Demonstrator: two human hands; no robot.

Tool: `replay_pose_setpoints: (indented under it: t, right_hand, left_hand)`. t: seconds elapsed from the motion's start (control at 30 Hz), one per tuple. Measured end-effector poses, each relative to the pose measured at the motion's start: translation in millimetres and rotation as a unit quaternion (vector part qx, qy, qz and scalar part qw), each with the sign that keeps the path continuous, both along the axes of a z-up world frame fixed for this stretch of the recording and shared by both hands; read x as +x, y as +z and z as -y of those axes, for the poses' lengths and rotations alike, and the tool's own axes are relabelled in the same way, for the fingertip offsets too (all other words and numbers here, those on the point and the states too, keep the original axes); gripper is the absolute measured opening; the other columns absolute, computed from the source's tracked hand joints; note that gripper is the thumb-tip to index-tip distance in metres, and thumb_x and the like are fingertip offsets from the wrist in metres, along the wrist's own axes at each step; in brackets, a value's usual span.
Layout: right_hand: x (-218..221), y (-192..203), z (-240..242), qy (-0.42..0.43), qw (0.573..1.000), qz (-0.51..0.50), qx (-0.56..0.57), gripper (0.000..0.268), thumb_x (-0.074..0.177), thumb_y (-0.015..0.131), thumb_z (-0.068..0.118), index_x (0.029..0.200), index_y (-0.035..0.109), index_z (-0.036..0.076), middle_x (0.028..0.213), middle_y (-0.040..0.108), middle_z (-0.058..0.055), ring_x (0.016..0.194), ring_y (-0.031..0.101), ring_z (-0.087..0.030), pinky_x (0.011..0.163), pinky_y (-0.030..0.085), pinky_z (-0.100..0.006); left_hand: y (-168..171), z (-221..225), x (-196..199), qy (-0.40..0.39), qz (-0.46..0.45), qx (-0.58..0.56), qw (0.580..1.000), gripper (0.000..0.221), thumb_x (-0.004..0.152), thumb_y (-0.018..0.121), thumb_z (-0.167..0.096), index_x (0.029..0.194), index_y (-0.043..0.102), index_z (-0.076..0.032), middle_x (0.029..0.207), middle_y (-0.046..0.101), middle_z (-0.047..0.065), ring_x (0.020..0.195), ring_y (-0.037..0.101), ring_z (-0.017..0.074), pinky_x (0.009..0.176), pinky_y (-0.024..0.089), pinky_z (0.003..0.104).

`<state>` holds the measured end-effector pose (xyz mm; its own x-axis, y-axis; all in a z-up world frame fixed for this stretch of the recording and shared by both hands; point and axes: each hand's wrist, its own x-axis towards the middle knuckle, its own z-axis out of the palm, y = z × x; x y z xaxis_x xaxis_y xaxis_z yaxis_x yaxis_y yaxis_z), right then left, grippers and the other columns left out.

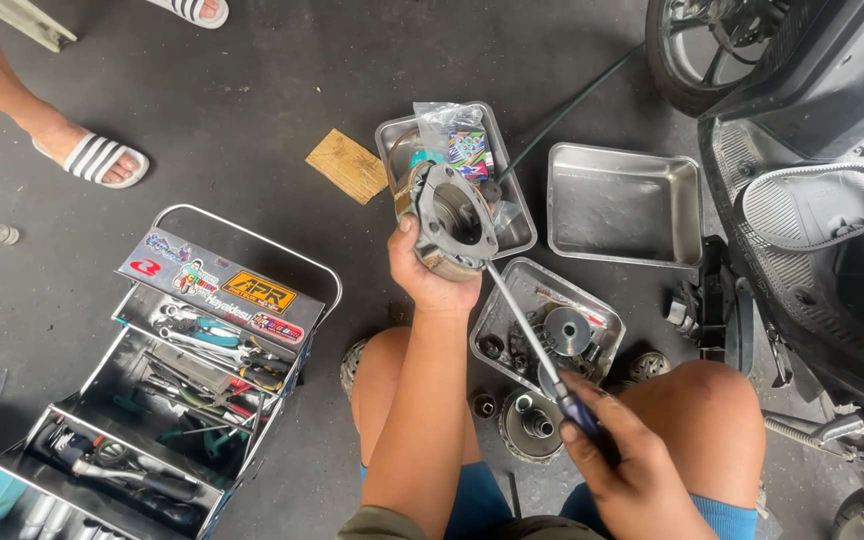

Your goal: Removing tension springs from a motorcycle clutch assembly using needle-nose pliers.

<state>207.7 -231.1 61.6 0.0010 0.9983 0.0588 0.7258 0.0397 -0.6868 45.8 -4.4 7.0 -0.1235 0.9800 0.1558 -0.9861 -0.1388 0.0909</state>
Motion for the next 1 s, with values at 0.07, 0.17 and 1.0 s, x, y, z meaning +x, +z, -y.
replay_pose_setpoints:
  t: [0.07,0.17,1.0]
  right_hand:
    - [8,-11,2,-0.075,0.871,-0.431,-0.222,0.06,0.088,0.067,0.016,0.146,0.055,0.004,0.078,0.076,-0.023,0.029,0.047,-0.02,0.027,0.038,-0.03]
    - [27,-5,-2,-0.076,0.663,-0.62,-0.412,0.061,0.087,0.061,0.027,0.14,0.061,-0.004,0.073,0.049,-0.019,0.043,0.044,-0.028,0.035,0.033,-0.036]
    - [-44,-5,-6,-0.222,0.752,-0.54,-0.308,0.053,0.097,0.05,0.036,0.132,0.07,0.001,0.051,0.039,-0.023,0.025,0.031,-0.024,0.024,0.027,-0.031]
  left_hand:
    - [0,2,-5,-0.07,0.011,-0.01,0.997,0.051,0.085,0.068,-0.04,0.129,0.065,-0.013,0.119,0.069,0.008,0.114,0.062,0.0306,0.099,0.048,0.065]
    - [1,4,-3,-0.112,0.014,0.01,0.994,0.056,0.084,0.065,-0.044,0.129,0.066,-0.01,0.117,0.072,0.015,0.119,0.065,0.0339,0.102,0.047,0.065]
    - [-15,-4,8,-0.048,0.009,0.056,0.997,0.064,0.084,0.066,-0.042,0.136,0.059,-0.006,0.124,0.067,0.019,0.116,0.065,0.0386,0.093,0.056,0.057]
